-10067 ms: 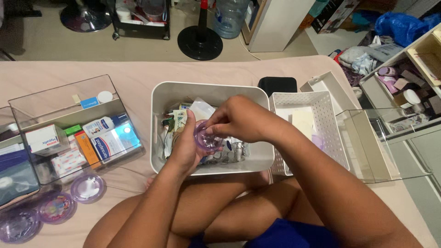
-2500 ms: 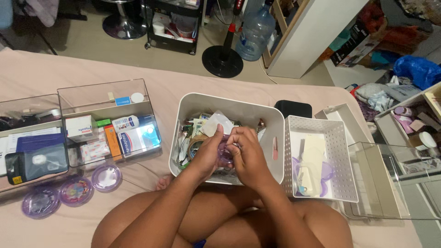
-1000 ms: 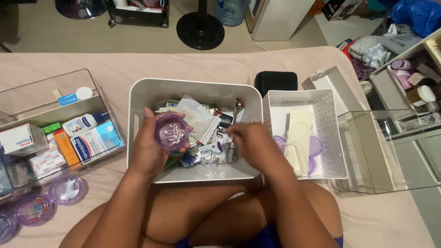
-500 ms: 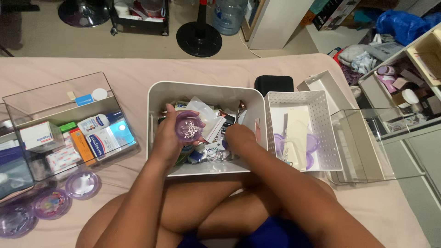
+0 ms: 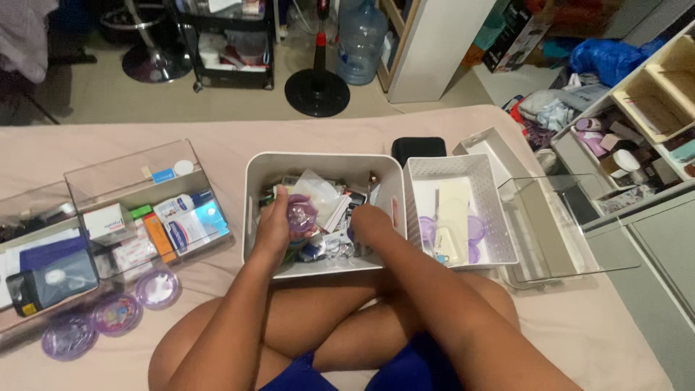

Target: The person sits on a bed and sorts small items from a white bin into a purple container. They repeatedly pick up small objects, place them into the container, and occasionally move other items within the bin.

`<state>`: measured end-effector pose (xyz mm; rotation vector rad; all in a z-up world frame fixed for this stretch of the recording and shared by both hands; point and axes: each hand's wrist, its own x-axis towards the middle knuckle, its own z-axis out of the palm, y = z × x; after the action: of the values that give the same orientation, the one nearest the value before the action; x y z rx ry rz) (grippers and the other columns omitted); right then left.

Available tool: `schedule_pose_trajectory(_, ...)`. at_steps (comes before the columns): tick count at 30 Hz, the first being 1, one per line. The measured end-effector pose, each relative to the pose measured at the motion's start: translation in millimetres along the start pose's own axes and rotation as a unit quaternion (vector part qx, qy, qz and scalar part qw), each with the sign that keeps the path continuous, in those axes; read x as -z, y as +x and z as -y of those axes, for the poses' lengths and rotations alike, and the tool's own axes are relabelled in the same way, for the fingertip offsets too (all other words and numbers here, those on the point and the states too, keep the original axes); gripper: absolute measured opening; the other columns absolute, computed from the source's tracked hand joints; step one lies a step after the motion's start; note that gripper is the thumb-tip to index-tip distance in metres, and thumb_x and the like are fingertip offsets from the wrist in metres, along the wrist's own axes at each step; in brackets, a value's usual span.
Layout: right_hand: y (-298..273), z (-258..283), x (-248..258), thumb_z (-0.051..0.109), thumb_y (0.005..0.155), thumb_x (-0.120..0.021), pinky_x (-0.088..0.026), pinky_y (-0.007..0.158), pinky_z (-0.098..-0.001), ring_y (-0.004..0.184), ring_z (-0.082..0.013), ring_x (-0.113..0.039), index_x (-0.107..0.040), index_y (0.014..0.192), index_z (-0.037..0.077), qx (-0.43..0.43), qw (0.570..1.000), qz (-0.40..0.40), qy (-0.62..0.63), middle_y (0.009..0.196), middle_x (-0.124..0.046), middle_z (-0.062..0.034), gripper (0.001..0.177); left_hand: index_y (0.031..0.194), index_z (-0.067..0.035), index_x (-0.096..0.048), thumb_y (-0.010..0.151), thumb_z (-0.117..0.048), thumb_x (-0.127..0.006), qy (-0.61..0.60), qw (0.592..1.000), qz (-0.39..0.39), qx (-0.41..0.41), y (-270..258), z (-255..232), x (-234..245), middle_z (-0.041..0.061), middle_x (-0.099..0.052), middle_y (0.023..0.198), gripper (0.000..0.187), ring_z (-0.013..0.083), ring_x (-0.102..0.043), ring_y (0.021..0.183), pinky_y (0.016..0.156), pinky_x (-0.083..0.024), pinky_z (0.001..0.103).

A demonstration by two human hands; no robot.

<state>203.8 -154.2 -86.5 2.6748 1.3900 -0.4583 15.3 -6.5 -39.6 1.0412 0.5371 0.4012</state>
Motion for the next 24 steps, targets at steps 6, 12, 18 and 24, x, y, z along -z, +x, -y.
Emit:
schedule_pose_trajectory(6,-4.9,3.9,6.0,0.008,0.075,-0.076,-0.060,0.085,-0.0455,0.097,-0.0360,-0.074,-0.079,0.093,0.002,0.005,1.000,0.025,0.011,0.100,-0.075,-0.0209,0.020,0.116,0.003,-0.063,0.103,-0.061,-0.034,0.012,1.000,-0.015,-0.012,2.8,2.5,1.6,0.016,-0.071,0.091,0.072,0.0214,-0.071,0.066,0.055,-0.060,0.031)
schedule_pose_trajectory(12,-21.5,5.3,52.3,0.014,0.077,-0.077,-0.059,0.084,-0.0448,0.094,-0.0376,-0.072,-0.078,0.093,0.000,0.066,0.997,0.024,0.013,0.100,-0.072,-0.0229,0.021,0.119,0.003,-0.063,0.104,-0.063,-0.032,-0.021,0.999,-0.010,-0.023,2.7,-8.3,-2.1,0.017,-0.071,0.092,0.074,0.0234,-0.070,0.066,0.054,-0.057,0.031)
schedule_pose_trajectory(18,-57.3,-21.3,135.1,0.020,0.080,-0.076,-0.057,0.072,-0.0356,0.073,-0.0240,-0.071,-0.075,0.085,0.002,0.124,0.962,0.008,0.244,0.082,-0.077,-0.0177,0.019,0.117,0.001,-0.065,0.102,-0.063,-0.030,-0.041,0.999,0.005,-0.006,-1.7,-10.1,-12.9,0.018,-0.073,0.093,0.075,0.0246,-0.072,0.067,0.054,-0.058,0.032)
schedule_pose_trajectory(24,-90.5,0.2,170.7,0.013,0.083,-0.073,-0.056,0.072,-0.0313,0.075,-0.0168,-0.067,-0.074,0.091,0.003,0.216,0.869,-0.031,0.445,0.081,-0.075,-0.0131,0.013,0.115,0.004,-0.067,0.103,-0.063,-0.030,-0.016,0.998,0.063,-0.019,1.7,5.9,-37.8,0.017,-0.072,0.090,0.077,0.0254,-0.073,0.066,0.055,-0.061,0.034)
